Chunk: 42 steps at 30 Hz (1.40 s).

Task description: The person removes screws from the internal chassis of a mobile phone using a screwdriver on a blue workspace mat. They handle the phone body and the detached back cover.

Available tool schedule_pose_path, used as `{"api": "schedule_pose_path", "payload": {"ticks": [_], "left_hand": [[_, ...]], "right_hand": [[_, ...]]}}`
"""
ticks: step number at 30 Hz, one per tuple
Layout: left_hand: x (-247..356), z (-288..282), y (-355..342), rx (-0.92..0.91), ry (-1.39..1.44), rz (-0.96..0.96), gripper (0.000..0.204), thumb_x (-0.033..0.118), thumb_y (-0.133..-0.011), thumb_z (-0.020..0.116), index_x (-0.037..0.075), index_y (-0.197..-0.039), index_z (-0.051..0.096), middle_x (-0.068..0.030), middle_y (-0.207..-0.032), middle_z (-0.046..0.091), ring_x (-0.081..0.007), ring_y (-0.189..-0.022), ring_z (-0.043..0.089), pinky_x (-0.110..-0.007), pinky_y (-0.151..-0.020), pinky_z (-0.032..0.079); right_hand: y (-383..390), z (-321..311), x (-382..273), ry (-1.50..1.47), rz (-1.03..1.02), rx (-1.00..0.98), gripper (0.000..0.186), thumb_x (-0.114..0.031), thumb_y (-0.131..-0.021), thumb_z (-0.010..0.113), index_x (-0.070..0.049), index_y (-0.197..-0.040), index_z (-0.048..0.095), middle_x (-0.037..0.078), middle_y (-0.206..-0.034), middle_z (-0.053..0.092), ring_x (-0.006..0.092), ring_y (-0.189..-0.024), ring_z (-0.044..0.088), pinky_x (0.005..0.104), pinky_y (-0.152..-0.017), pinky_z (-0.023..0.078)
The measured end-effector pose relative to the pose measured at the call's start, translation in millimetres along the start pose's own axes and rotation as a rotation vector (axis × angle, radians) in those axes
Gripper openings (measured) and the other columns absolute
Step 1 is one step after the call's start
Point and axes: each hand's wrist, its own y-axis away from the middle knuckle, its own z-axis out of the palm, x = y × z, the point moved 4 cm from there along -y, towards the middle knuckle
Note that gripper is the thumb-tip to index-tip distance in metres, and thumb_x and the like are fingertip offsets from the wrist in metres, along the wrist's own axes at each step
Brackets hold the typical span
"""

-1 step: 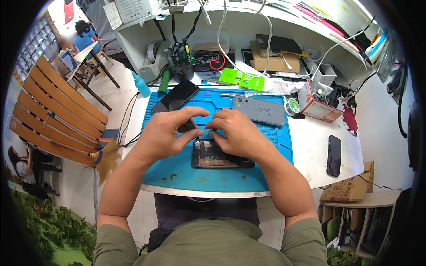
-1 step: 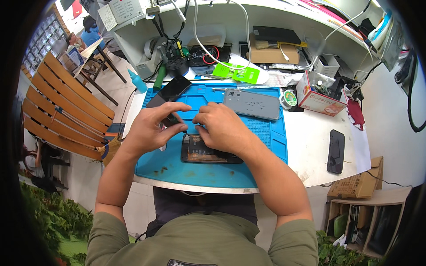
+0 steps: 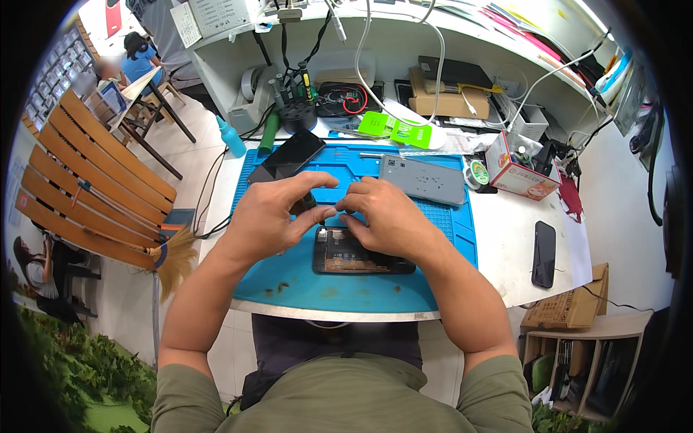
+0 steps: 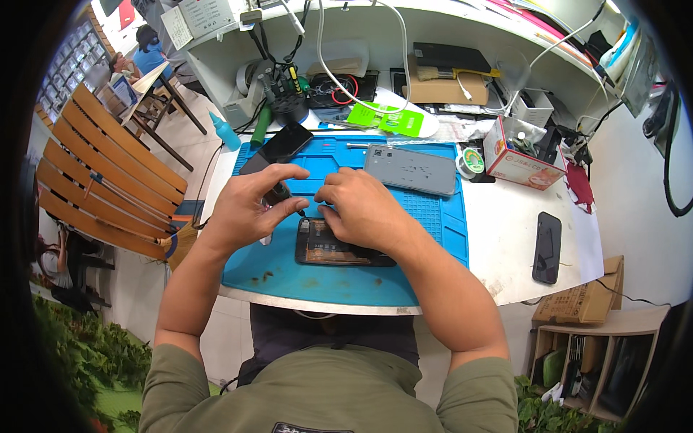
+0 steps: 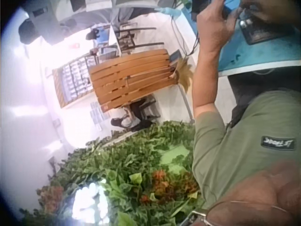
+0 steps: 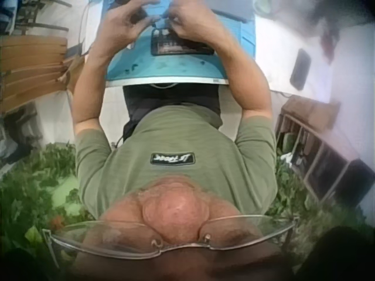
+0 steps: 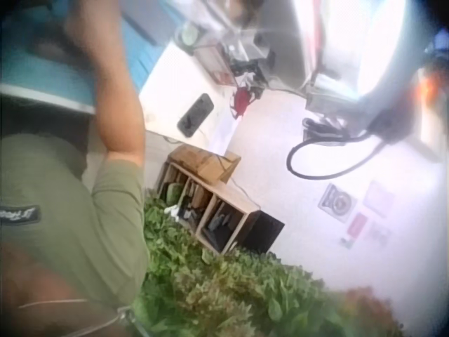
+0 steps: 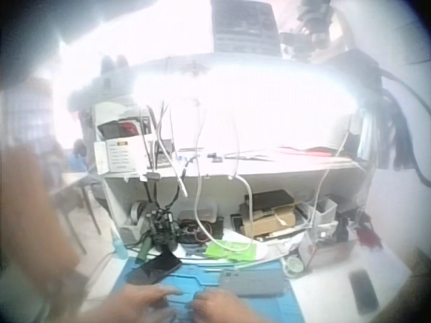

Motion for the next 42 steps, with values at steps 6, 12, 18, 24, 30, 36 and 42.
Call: {"api": "schedule_pose_path", "payload": {"ticks": [6,12,18,24,30,36,42], "left_hand": [[-4,2,2,0.083,0.001,0.09,0.06,0.006,-0.095,0.091,0.014,-0.151,0.068,-0.008,-0.112,0.085,-0.0189,-0.081,0.08,-0.032,-0.07,0.062],[-16,8,11,0.136,0.112,0.028,0.071,0.002,-0.092,0.094,0.013,-0.155,0.063,-0.007,-0.104,0.083,-0.0147,-0.086,0.082,-0.029,-0.074,0.065],[-25,6,14,0.311,0.28,-0.052,0.067,0.002,-0.092,0.096,0.008,-0.151,0.064,-0.0061,-0.099,0.081,-0.0102,-0.086,0.081,-0.026,-0.071,0.063],[-25,10,14,0.255,0.159,-0.066,0.065,0.004,-0.091,0.097,0.009,-0.149,0.067,-0.0061,-0.099,0.081,-0.0095,-0.08,0.079,-0.024,-0.066,0.059],[-22,11,16,0.261,0.097,-0.044,0.065,0.006,-0.091,0.097,0.01,-0.148,0.068,-0.0056,-0.097,0.081,-0.009,-0.078,0.078,-0.024,-0.064,0.058],[-21,9,16,0.285,0.12,-0.074,0.066,0.007,-0.09,0.098,0.01,-0.148,0.067,-0.0055,-0.097,0.082,-0.0087,-0.077,0.077,-0.025,-0.065,0.059],[-26,14,17,0.27,0.101,-0.043,0.067,0.007,-0.09,0.098,0.011,-0.149,0.067,-0.0062,-0.097,0.082,-0.0091,-0.077,0.078,-0.025,-0.065,0.059]], "right_hand": [[0,3,1,0.016,0.03,-0.042,0.017,-0.013,-0.095,0.081,-0.004,-0.108,0.086,0.013,-0.107,0.08,0.0349,-0.109,0.072,0.0498,-0.098,0.057],[0,2,-1,0.003,0.055,-0.08,0.018,-0.015,-0.094,0.083,-0.003,-0.109,0.086,0.013,-0.107,0.08,0.0353,-0.11,0.072,0.0501,-0.099,0.057],[-1,8,-8,-0.08,-0.002,-0.076,0.02,-0.013,-0.093,0.084,-0.003,-0.109,0.085,0.014,-0.103,0.078,0.0377,-0.105,0.072,0.0512,-0.094,0.059],[-1,14,0,-0.011,0.031,-0.087,0.017,-0.011,-0.094,0.083,-0.003,-0.109,0.086,0.013,-0.105,0.079,0.0363,-0.108,0.073,0.0504,-0.096,0.059],[-1,11,1,0.007,0.065,-0.073,0.015,-0.01,-0.095,0.079,-0.004,-0.107,0.087,0.013,-0.107,0.08,0.0353,-0.11,0.073,0.0498,-0.098,0.059],[-1,10,-2,-0.007,0.065,-0.094,0.016,-0.01,-0.095,0.079,-0.003,-0.107,0.086,0.013,-0.108,0.081,0.0354,-0.11,0.073,0.0496,-0.099,0.059],[-1,12,0,0.005,0.057,-0.093,0.017,-0.009,-0.095,0.078,-0.002,-0.108,0.086,0.013,-0.108,0.081,0.0355,-0.11,0.073,0.0496,-0.099,0.059]]}}
